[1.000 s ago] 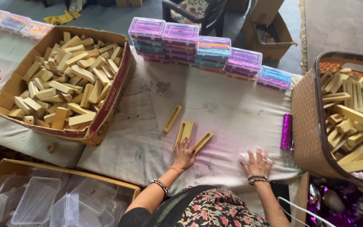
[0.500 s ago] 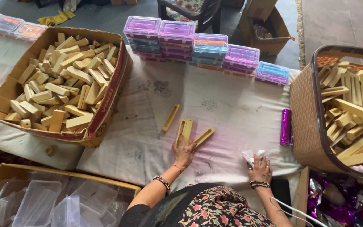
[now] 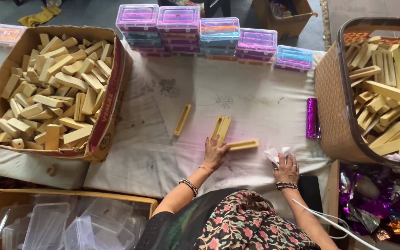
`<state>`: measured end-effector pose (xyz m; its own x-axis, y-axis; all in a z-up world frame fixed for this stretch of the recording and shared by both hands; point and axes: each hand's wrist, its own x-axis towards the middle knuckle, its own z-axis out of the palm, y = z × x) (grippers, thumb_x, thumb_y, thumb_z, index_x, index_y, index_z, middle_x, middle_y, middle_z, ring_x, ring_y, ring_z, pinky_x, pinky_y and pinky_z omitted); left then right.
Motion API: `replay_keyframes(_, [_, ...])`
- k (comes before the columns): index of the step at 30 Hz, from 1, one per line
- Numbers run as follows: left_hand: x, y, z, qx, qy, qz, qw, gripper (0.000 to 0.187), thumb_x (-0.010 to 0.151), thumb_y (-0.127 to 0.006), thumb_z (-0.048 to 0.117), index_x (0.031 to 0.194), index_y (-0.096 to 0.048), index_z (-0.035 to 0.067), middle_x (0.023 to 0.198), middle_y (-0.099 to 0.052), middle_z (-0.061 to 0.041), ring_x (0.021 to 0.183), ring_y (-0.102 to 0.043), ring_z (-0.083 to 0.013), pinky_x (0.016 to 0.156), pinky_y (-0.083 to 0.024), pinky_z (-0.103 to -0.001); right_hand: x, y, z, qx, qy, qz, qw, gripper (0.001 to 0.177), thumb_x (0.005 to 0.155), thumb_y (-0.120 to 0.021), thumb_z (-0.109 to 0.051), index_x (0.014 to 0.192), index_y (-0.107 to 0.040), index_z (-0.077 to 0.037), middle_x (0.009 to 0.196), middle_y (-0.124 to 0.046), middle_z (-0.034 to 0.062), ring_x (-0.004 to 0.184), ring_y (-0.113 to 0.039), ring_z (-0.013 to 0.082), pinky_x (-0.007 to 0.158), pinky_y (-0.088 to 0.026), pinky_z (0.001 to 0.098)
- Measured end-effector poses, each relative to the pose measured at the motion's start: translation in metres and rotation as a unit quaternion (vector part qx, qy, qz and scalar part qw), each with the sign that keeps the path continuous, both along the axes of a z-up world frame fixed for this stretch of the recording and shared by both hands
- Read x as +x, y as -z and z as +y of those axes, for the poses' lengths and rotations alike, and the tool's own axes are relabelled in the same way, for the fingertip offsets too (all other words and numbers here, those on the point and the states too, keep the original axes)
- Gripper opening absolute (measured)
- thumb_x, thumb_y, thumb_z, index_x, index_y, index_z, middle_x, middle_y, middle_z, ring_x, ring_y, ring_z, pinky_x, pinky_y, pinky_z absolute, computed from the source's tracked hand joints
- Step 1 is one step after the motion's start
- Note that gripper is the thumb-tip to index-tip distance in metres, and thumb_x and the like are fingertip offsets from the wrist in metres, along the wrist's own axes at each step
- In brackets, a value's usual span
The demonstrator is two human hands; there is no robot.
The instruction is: The recorder is inspecting and wiping down wooden blocks, then sorting them or placing them in containers.
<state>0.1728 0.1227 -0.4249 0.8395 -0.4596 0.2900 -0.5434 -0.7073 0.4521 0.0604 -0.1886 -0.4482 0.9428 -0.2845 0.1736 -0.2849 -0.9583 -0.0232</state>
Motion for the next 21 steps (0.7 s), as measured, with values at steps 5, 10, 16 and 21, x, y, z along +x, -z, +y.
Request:
replay_keyframes(5, [-0.006, 0.007, 0.018, -0.039, -0.074, 0.002, 0.996, 0.020, 0.092, -0.070, 0.020, 0.112, -0.071, 0.016, 0.119, -0.068, -0.004, 0.129, -0.052, -0.0303, 0.108, -0.039, -0.057, -0.004, -0.001, 0.000, 0.003, -0.011, 0.004, 1.000, 0.056, 0.086, -0.070, -0.037, 0.140, -0.060, -0.024, 0.149, -0.053, 0.0202, 0.141, -0.048, 0.0368, 0.113, -0.043, 0.0491])
replay_keyframes(10, [-0.012, -0.043, 0.032, -0.026, -0.121, 0.011, 0.992, 0.039, 0.075, -0.076, 0.017, 0.111, -0.064, 0.010, 0.119, -0.066, -0.013, 0.117, -0.056, -0.0345, 0.091, -0.046, -0.049, -0.001, -0.006, 0.004, -0.003, -0.014, -0.015, 1.000, 0.055, 0.088, -0.071, -0.039, 0.139, -0.061, -0.024, 0.147, -0.055, 0.0199, 0.140, -0.050, 0.0366, 0.113, -0.043, 0.0496])
replay_keyframes(16, [0.005, 0.005, 0.033, -0.016, -0.132, -0.041, 0.990, 0.037, 0.078, -0.067, 0.012, 0.115, -0.061, 0.009, 0.123, -0.065, -0.014, 0.109, -0.061, -0.0343, 0.086, -0.051, -0.048, 0.001, 0.001, 0.000, -0.016, -0.016, -0.014, 1.000, 0.056, 0.086, -0.070, -0.041, 0.139, -0.061, -0.024, 0.147, -0.056, 0.0196, 0.141, -0.050, 0.0360, 0.113, -0.043, 0.0493])
replay_keyframes(21, [0.035, 0.044, 0.065, 0.018, -0.178, -0.037, 0.983, 0.027, 0.091, -0.058, 0.009, 0.117, -0.063, 0.012, 0.118, -0.067, -0.010, 0.104, -0.065, -0.0323, 0.084, -0.054, -0.046, 0.003, 0.000, -0.002, -0.007, -0.011, -0.003, 1.000, 0.056, 0.086, -0.070, -0.042, 0.139, -0.061, -0.024, 0.148, -0.055, 0.0200, 0.140, -0.049, 0.0364, 0.112, -0.043, 0.0502])
